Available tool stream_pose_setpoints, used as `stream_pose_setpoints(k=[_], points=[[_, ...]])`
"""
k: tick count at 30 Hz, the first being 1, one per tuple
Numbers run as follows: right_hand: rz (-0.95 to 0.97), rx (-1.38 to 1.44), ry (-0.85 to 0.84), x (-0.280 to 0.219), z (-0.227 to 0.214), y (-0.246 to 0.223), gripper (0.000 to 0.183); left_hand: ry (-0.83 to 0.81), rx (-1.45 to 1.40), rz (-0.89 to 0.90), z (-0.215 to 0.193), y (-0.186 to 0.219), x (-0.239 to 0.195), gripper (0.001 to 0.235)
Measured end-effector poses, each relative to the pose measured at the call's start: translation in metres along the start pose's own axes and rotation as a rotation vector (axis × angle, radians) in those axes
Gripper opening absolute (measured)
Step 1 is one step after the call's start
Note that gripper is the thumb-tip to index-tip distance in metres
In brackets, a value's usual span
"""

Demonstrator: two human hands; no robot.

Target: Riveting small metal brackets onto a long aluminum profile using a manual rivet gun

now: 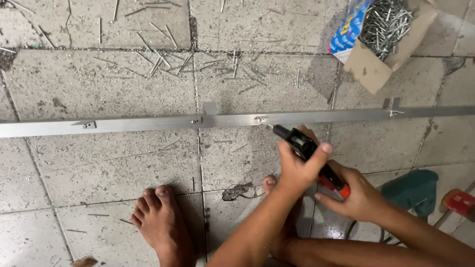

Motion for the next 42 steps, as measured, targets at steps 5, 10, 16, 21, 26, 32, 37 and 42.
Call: stream_pose_setpoints(k=[5, 10, 16, 21, 26, 32, 37, 42], points=[[-0.025, -0.008, 0.083, 0.016, -0.005, -0.007, 0.044, 0.078, -0.051, 0.187, -0.019, -0.037, 0.011, 0.022], [0.024, -0.146, 0.118, 0.014, -0.019, -0.042, 0.056, 0.094, -0.155, 0.145, -0.023, -0.033, 0.015, 0.021], [0.166, -0.475, 0.042, 0.008, -0.039, -0.053, 0.045, 0.084, -0.38, 0.042, -0.011, -0.006, 0.013, 0.033], [0.358, -0.447, -0.048, 0.015, -0.051, -0.068, 0.041, 0.061, -0.356, 0.038, -0.006, -0.01, 0.018, 0.043], [0.356, -0.274, -0.1, 0.022, -0.052, -0.05, 0.021, 0.126, -0.087, -0.135, -0.006, -0.018, 0.026, 0.036], [0.116, -0.46, 0.026, 0.02, -0.052, -0.06, 0.043, 0.161, -0.223, 0.163, -0.014, -0.023, 0.009, 0.05], [0.085, -0.633, 0.114, 0.008, -0.056, -0.074, 0.07, 0.407, -0.123, 0.208, -0.032, -0.013, 0.0, 0.059], [0.214, -0.252, -0.07, 0.013, -0.032, -0.035, 0.047, 0.42, -0.008, 0.045, -0.022, -0.016, 0.007, 0.037]])
Point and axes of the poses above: each hand's wrist, its own x-axis towards the middle knuckle, its own z-axis out of the palm, y = z × x, the point moved 8 cm from there along x, towards the middle knuckle, and after that the axes turned 8 degrees about z, right-handed, at the moved point
